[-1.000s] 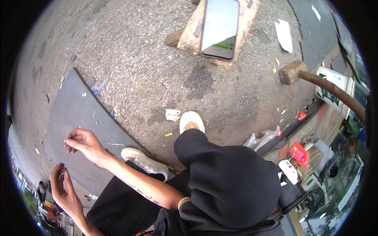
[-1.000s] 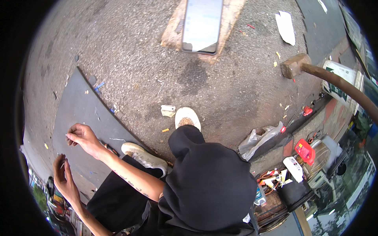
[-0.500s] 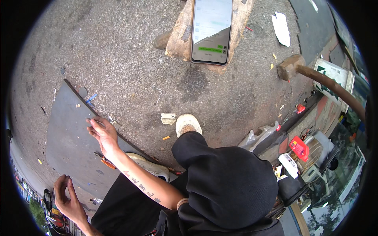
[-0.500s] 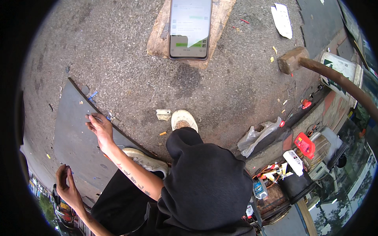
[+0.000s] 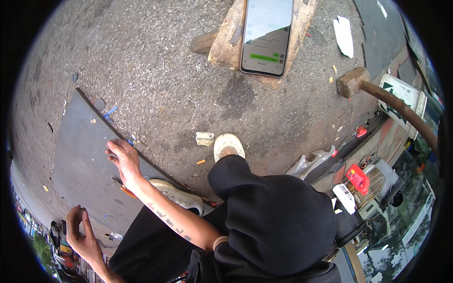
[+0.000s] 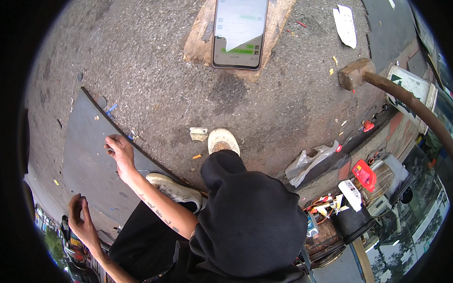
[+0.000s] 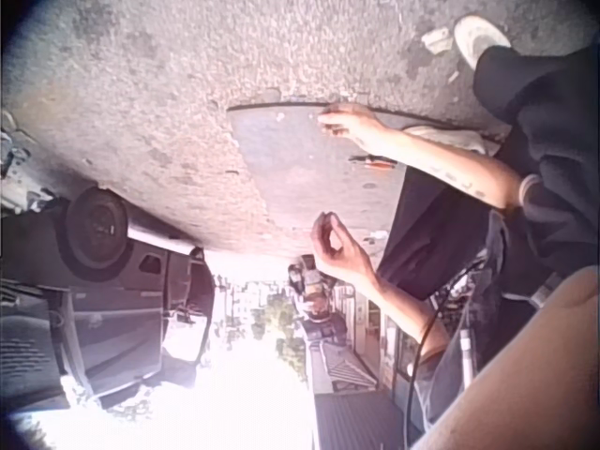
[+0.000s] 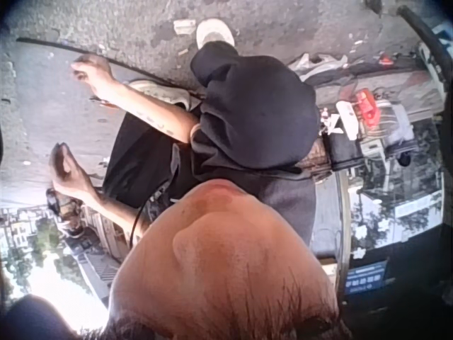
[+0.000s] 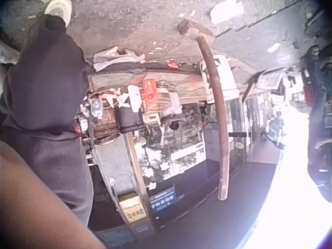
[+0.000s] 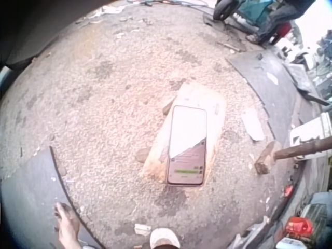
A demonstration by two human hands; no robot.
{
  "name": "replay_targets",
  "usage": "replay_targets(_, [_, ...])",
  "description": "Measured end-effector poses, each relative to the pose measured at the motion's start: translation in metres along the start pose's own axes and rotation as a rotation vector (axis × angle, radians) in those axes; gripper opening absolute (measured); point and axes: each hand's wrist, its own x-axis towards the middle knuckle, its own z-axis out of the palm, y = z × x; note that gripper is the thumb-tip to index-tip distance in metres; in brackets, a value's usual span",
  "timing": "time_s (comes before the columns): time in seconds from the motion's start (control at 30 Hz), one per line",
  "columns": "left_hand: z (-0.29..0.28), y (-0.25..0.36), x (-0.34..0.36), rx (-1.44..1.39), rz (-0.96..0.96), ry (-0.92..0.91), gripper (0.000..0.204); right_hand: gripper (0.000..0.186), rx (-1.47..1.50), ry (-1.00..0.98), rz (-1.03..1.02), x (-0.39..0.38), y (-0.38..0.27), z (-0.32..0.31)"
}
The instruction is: The person sits on the ground and uses pliers to bend and shape a thin metal wire into loops and hooks. They repeatedly grip, twist, and adjust the wire with the pliers, occasionally inspecting the formed shapes by hand.
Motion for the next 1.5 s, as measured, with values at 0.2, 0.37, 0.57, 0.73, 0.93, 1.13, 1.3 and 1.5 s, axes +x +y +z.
replay_targets(0.2, [-0.002,0.001,-0.005,0.025,0.035,-0.025,0.019,0.020,-0.035,0.014,0.025,0.002,-0.003,-0.005])
replay_targets(0.37, [-0.003,0.008,-0.010,0.046,0.038,-0.053,0.021,0.020,-0.040,0.013,0.027,0.000,-0.004,-0.005])
replay_targets(0.57, [-0.005,0.010,-0.017,0.067,0.040,-0.074,0.022,0.022,-0.065,0.009,0.041,-0.002,-0.001,-0.007])
replay_targets(0.73, [-0.011,0.010,-0.019,0.121,0.006,-0.049,0.023,0.025,-0.028,0.011,0.048,-0.003,0.001,-0.008])
replay_targets(0.93, [-0.028,0.011,-0.020,0.069,-0.018,0.057,0.024,0.020,0.012,0.047,0.037,-0.005,0.003,-0.015])
replay_targets(1.13, [-0.054,-0.015,-0.052,0.003,-0.054,0.263,0.024,0.019,-0.024,0.046,0.112,-0.010,0.011,-0.022])
replay_targets(1.3, [-0.124,-0.096,-0.110,-0.024,-0.166,0.576,0.032,0.019,-0.119,0.044,0.126,-0.014,0.014,-0.026])
replay_targets(1.5, [-0.085,-0.277,-0.258,-0.867,-0.867,0.373,0.044,0.021,-0.167,0.064,0.096,-0.007,0.012,-0.045])
